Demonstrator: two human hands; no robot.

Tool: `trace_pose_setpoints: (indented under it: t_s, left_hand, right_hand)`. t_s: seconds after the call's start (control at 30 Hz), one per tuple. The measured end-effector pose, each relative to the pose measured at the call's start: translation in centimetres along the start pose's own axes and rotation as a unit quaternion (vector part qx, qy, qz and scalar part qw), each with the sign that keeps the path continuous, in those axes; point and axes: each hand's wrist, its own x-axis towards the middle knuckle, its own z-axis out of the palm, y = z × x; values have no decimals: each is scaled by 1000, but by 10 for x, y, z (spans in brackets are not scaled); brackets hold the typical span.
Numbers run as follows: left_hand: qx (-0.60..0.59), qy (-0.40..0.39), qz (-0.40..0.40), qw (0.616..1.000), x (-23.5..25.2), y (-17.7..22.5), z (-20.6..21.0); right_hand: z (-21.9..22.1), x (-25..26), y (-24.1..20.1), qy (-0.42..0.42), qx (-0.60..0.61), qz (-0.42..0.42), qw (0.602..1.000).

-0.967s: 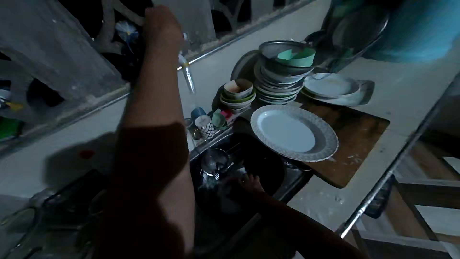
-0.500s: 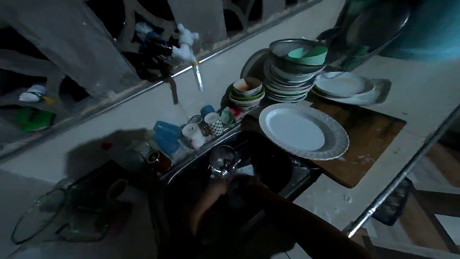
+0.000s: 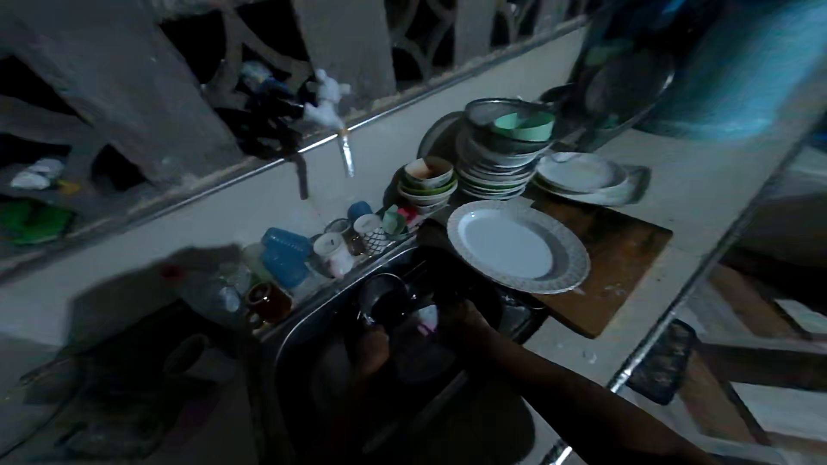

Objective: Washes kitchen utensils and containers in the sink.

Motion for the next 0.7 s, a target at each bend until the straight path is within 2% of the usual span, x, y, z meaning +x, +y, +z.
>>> trace_pose_setpoints:
  t_s: [0.07,0.13,0.23,0.27,0.33,0.4,0.43,0.47,0.5,0.53,0.57,0.63,0.67,0.7]
  left_hand:
    - [54,-48,42,997,-10,-5,6]
    - [51,-76,70,993,-30,2,9]
    - [-181,-74,74,978,-62,6,4]
    - [-214,-75,88,970,-60,2,9]
    - [-180,-72,106,975,-64,4,9]
    - [-72,-116,99,986,-55,15,-4]
    - [-67,-128,87,986,-43,17,-8]
    - [-123,-120,73,982,-36,16,-11]
    - [-228,-105,51,967,-37,18,-16]
    - [-344,-80,34,935,-39,20,-20]
    - [-466,-52,29,883,-35,22,-21]
    - [-688,8,35,725,-38,36,-26]
    - [-764,46,54,641,-42,48,-29]
    - [-810,77,84,576,-46,59,-31]
  right_hand:
    - [-7,-10,10,33,13,14,999]
    - [-12,-18,18,46,60,32,997]
    - [-10,-22,22,97,111,36,988]
    - [-7,-22,22,113,117,38,986]
    - [-5,-27,22,142,129,47,980]
    - [-4,-32,22,159,145,61,975]
    - [-2,-34,23,168,153,65,972]
    - [0,-36,23,172,162,68,969]
    - [3,-37,23,175,175,66,967]
    - [6,-38,21,173,191,61,964]
    - [7,-39,17,164,206,54,963]
    - [6,-41,5,147,232,40,961]
    - [7,-41,-2,145,235,39,960]
    - [7,-39,-8,145,234,40,961]
